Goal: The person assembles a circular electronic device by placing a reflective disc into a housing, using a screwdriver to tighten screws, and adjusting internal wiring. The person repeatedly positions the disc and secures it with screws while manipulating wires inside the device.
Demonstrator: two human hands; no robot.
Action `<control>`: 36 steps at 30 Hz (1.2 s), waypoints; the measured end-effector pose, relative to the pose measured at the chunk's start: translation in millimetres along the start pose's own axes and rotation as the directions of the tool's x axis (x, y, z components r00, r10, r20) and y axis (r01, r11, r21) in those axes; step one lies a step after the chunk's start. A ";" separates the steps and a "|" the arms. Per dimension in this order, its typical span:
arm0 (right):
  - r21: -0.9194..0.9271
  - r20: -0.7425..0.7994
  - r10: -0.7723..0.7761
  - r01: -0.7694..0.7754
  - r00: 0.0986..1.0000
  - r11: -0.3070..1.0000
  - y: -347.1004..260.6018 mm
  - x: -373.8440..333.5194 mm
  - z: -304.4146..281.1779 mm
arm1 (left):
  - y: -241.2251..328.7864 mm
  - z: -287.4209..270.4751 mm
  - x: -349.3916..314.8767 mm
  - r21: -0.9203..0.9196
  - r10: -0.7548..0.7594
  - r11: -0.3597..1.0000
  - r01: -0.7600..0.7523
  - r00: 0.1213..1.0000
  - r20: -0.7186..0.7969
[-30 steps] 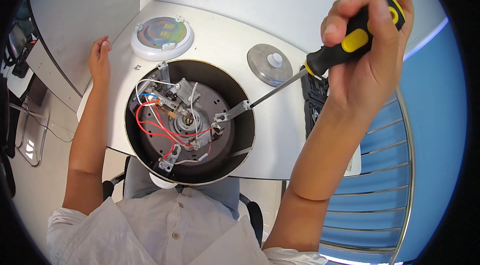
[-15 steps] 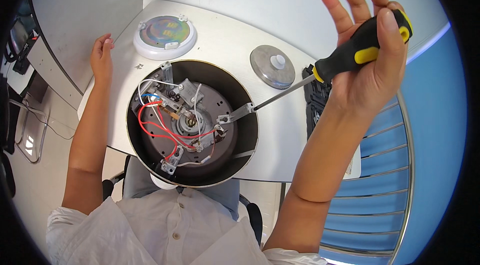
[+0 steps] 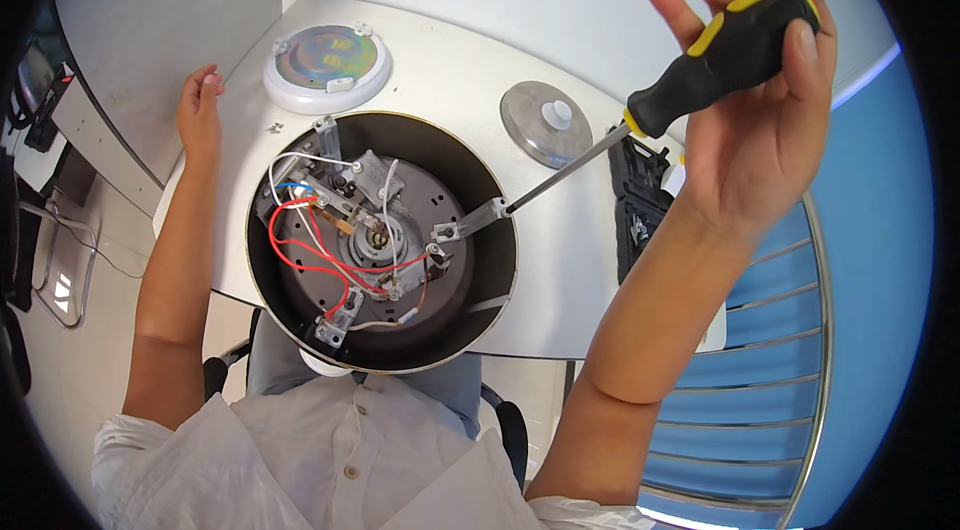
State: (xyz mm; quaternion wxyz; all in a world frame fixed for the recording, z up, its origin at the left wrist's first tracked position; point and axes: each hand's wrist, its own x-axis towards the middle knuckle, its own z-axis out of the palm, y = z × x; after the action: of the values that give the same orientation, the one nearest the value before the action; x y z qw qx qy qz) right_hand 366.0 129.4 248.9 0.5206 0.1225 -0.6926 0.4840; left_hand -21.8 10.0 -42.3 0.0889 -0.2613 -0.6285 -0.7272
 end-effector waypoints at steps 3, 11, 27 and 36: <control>-0.283 0.099 -0.189 0.210 0.977 0.936 -0.2 5.4 -14.6 | 2.9 0.3 -0.6 0.012 -0.017 1.000 0.017 1.000 0.004; 0.077 0.314 -0.017 -0.007 0.949 0.997 2.8 1.6 3.9 | 5.3 -1.0 -0.9 -0.031 -0.064 0.997 0.064 0.998 0.003; 0.030 -0.099 0.015 -0.012 0.995 0.999 6.0 2.9 -22.3 | 9.5 -0.5 -2.6 0.009 -0.042 0.999 0.042 0.999 -0.011; 0.191 0.264 0.014 -0.066 0.965 0.979 8.5 3.5 -3.1 | 4.1 -0.7 -0.1 0.022 0.007 1.000 -0.006 1.000 -0.021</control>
State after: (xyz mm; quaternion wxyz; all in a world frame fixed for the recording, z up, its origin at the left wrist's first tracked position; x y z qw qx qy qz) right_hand 360.6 137.2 247.2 0.4002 0.2223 -0.7058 0.5406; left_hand -20.0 8.6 -38.9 0.1006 -0.2547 -0.6346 -0.7227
